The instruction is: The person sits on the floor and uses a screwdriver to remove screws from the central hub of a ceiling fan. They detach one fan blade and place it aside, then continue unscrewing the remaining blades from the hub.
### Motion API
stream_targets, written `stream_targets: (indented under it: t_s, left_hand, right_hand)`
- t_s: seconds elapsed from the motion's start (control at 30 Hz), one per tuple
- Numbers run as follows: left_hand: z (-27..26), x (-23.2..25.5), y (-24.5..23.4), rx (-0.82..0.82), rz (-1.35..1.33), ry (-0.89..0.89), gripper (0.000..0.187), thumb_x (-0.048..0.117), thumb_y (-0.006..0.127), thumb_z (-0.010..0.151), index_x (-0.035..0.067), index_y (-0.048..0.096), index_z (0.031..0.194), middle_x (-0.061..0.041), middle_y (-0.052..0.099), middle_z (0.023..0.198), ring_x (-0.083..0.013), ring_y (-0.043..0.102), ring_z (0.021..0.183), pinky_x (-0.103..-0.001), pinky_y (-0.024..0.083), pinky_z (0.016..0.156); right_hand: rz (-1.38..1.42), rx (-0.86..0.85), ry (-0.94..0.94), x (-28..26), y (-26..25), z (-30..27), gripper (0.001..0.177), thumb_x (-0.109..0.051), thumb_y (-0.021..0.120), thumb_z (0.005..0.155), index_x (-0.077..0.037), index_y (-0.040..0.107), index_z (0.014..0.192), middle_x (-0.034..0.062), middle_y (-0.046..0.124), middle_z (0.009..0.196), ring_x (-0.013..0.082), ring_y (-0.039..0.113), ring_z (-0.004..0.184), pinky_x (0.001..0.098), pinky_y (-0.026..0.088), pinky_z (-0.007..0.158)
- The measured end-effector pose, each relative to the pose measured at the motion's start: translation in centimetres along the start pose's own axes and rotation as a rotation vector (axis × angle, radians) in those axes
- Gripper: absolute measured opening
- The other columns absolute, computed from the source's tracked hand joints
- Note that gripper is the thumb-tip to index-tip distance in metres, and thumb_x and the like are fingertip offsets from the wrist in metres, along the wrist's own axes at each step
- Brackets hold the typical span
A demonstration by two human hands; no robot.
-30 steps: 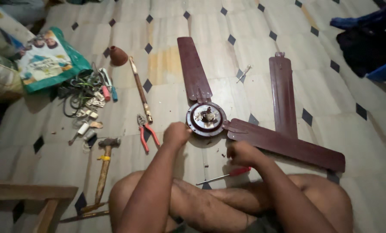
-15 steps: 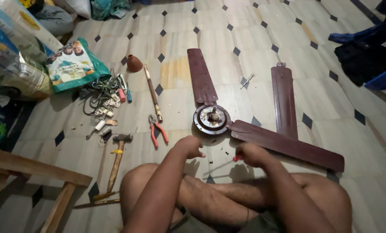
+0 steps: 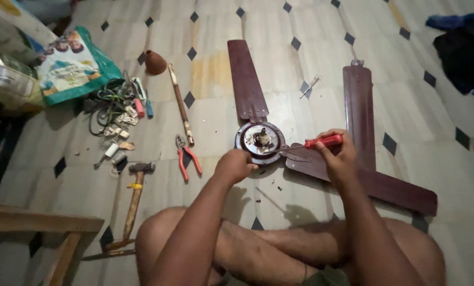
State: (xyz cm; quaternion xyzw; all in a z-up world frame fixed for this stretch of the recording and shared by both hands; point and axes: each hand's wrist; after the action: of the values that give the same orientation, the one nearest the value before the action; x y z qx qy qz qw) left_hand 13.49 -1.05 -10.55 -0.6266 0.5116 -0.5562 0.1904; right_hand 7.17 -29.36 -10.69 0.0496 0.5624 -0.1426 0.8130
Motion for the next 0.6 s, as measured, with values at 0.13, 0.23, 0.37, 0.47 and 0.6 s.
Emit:
stream_targets:
  t_s: [0.13, 0.23, 0.37, 0.47, 0.6]
  left_hand:
    - [2.8, -0.1, 0.1, 0.184, 0.06, 0.016, 0.054, 0.032, 0.089, 0.074, 0.006, 0.068, 0.116, -0.014, 0.065, 0.124, -0.0329, 0.059, 0.12, -0.042, 0.049, 0.1]
    - [5.4, -0.8, 0.4, 0.21, 0.128, 0.052, 0.089, 0.031, 0.097, 0.062, 0.006, 0.052, 0.135, -0.014, 0.05, 0.143, -0.034, 0.047, 0.134, -0.042, 0.043, 0.11]
    - [7.5, -2.2, 1.3, 0.157, 0.153, 0.041, 0.113, 0.035, 0.102, 0.051, 0.007, 0.043, 0.143, -0.014, 0.039, 0.154, -0.0346, 0.035, 0.143, -0.046, 0.036, 0.115]
    - [8.2, -3.7, 2.0, 0.106, 0.055, -0.032, 0.121, 0.034, 0.102, 0.048, 0.011, 0.039, 0.149, -0.015, 0.032, 0.159, -0.0356, 0.029, 0.147, -0.045, 0.032, 0.119]
    - [8.7, -4.6, 3.2, 0.054, 0.088, 0.065, 0.126, 0.032, 0.101, 0.054, 0.009, 0.028, 0.155, -0.018, 0.022, 0.164, -0.0394, 0.025, 0.149, -0.047, 0.031, 0.119]
  right_hand:
    - [0.28, -0.024, 0.095, 0.0, 1.6, 1.7, 0.027, 0.007, 0.059, 0.1, -0.005, 0.045, 0.119, 0.0095, 0.061, 0.114, 0.0202, 0.068, 0.108, 0.0364, 0.064, 0.1]
    - [0.16, -0.095, 0.071, -0.6, 2.8, 2.4, 0.027, 0.01, 0.057, 0.101, -0.003, 0.045, 0.12, 0.013, 0.064, 0.111, 0.0215, 0.07, 0.106, 0.0367, 0.063, 0.097]
    - [0.004, -0.126, 0.079, -1.3, 4.6, 2.6, 0.033, 0.013, 0.06, 0.097, -0.001, 0.045, 0.123, 0.0156, 0.064, 0.108, 0.0216, 0.07, 0.099, 0.0357, 0.061, 0.092]
    - [-0.016, -0.16, -0.023, -1.1, 5.6, 2.6, 0.043, 0.014, 0.059, 0.098, 0.0, 0.039, 0.132, 0.0156, 0.064, 0.106, 0.0207, 0.069, 0.097, 0.0331, 0.061, 0.091]
    - [-0.051, -0.162, 0.012, -0.6, 5.9, 2.0, 0.051, 0.015, 0.059, 0.096, -0.001, 0.036, 0.14, 0.0154, 0.065, 0.102, 0.0198, 0.069, 0.092, 0.0303, 0.061, 0.084]
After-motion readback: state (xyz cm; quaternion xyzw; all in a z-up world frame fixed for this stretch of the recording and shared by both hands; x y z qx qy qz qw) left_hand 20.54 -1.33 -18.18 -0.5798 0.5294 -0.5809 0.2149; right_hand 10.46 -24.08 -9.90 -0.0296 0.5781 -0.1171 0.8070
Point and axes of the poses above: each hand's wrist, its own z-axis towards the middle knuckle, its own y-axis out of the palm, x = y × z
